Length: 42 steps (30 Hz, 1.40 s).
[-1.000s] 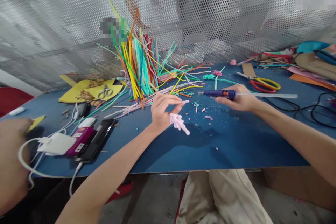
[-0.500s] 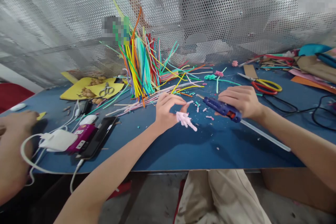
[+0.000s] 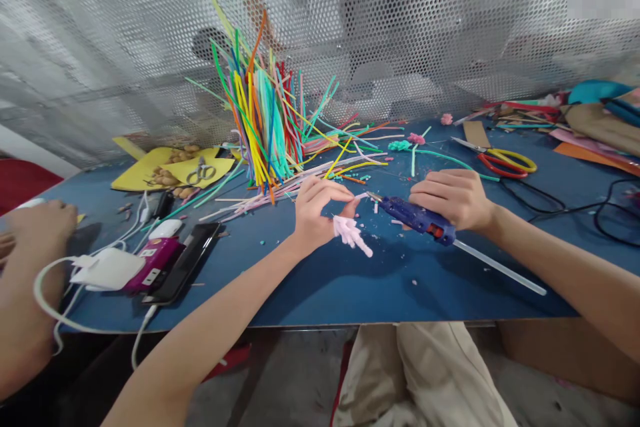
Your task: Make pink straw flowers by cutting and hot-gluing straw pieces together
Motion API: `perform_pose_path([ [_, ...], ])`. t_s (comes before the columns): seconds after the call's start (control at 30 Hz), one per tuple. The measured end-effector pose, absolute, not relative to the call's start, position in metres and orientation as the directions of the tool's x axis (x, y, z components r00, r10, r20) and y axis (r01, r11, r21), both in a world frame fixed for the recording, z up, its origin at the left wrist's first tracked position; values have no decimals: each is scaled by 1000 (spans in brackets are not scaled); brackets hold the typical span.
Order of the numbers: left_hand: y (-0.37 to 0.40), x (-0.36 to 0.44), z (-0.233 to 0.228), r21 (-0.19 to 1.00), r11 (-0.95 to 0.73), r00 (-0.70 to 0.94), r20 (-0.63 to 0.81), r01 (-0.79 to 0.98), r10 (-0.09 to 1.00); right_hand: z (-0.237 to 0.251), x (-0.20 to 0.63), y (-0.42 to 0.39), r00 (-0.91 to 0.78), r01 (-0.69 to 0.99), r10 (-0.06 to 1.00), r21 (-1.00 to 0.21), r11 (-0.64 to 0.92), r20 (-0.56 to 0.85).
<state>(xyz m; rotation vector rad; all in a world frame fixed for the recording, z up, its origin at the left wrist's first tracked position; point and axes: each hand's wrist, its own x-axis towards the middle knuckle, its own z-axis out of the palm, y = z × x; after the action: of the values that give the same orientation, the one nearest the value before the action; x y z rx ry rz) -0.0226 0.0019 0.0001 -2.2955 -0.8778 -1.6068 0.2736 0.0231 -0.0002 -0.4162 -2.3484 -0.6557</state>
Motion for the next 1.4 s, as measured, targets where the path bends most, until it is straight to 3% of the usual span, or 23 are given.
perform_pose_path([
  [0.53, 6, -27, 0, 100, -814, 296, 901, 572, 318, 2, 272, 21, -720, 419, 135, 271, 866, 681],
  [0.63, 5, -27, 1, 72, -799, 341, 879, 597, 334, 2, 271, 20, -669, 430, 196, 159, 889, 717],
  [0.8, 8, -27, 0, 47, -808, 357, 881, 588, 311, 1, 274, 21, -424, 369, 355, -200, 908, 833],
  [0.87, 11, -28, -1, 72, -812, 338, 885, 580, 320, 4, 278, 25, -356, 363, 386, -254, 897, 851],
  [0.97, 13, -29, -3, 113, -814, 330, 875, 570, 353, 11, 290, 36, -368, 567, 452, -189, 802, 813],
  [1.1, 14, -29, -5, 143, -802, 327, 861, 581, 390, 6, 322, 66, -340, 870, 646, -33, 492, 683],
  [1.27, 12, -30, -5, 79, -822, 434, 818, 564, 377, -37, 379, 112, -431, 883, 615, 168, 438, 660],
  [1.4, 11, -31, -5, -41, -879, 623, 721, 475, 303, -36, 380, 108, -485, 856, 607, 199, 477, 629],
])
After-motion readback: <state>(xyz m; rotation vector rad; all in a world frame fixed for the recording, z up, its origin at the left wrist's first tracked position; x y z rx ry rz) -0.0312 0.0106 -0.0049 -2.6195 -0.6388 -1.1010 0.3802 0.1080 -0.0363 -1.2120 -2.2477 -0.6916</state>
